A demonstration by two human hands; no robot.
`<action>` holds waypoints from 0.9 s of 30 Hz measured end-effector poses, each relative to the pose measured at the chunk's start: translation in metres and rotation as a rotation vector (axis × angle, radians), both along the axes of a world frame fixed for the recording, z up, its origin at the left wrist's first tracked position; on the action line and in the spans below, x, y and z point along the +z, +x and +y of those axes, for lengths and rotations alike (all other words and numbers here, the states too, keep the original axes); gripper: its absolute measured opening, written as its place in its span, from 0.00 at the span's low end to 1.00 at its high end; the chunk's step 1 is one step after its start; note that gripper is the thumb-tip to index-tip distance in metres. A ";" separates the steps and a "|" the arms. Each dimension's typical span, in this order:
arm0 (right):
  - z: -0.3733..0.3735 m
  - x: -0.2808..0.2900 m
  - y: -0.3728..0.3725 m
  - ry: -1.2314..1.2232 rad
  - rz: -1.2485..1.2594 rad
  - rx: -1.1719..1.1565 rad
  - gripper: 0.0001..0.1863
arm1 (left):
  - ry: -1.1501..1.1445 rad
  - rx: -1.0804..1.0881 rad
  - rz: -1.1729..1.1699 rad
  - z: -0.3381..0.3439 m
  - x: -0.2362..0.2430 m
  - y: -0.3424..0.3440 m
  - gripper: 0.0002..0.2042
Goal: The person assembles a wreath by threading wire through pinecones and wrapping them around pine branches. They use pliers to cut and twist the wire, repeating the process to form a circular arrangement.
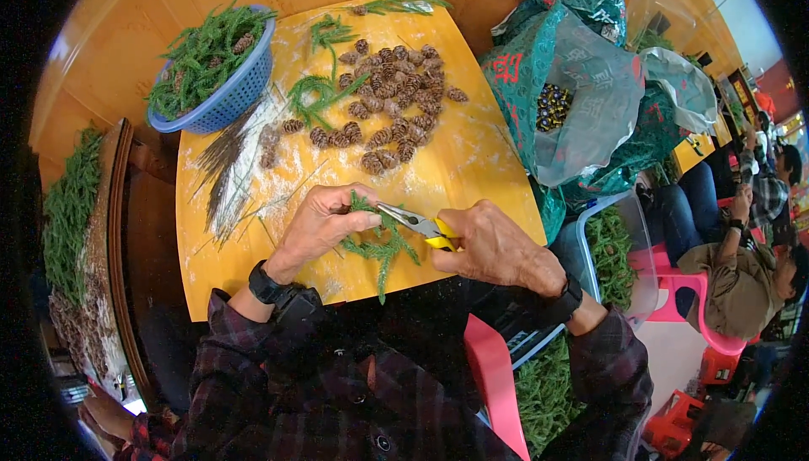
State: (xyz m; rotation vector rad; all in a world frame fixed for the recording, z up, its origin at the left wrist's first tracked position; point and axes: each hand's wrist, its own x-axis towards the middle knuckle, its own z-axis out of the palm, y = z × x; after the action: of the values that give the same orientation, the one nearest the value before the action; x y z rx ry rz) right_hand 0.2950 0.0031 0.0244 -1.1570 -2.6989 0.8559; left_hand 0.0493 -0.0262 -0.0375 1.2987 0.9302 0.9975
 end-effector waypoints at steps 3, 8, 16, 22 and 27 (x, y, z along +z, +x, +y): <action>0.004 0.005 -0.001 -0.376 0.121 0.015 0.10 | -0.037 -0.013 -0.030 0.001 0.001 0.001 0.05; 0.017 -0.012 0.007 -0.814 0.245 0.076 0.15 | -0.055 -0.016 -0.053 0.002 -0.004 0.000 0.06; 0.014 0.015 0.007 -0.614 0.058 -0.047 0.16 | -0.106 0.002 -0.038 0.004 0.001 0.000 0.06; 0.001 0.022 -0.009 -0.431 0.031 -0.053 0.13 | -0.129 -0.007 -0.062 -0.001 0.004 0.000 0.06; 0.001 0.012 -0.007 -0.413 0.044 -0.028 0.12 | -0.091 -0.039 0.010 -0.002 -0.010 0.001 0.06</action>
State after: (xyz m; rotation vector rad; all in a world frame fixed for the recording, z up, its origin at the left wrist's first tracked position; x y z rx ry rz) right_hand 0.2885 0.0045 0.0365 -1.2179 -2.5326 1.4645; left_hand 0.0507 -0.0277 -0.0470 1.2418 0.9444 0.9090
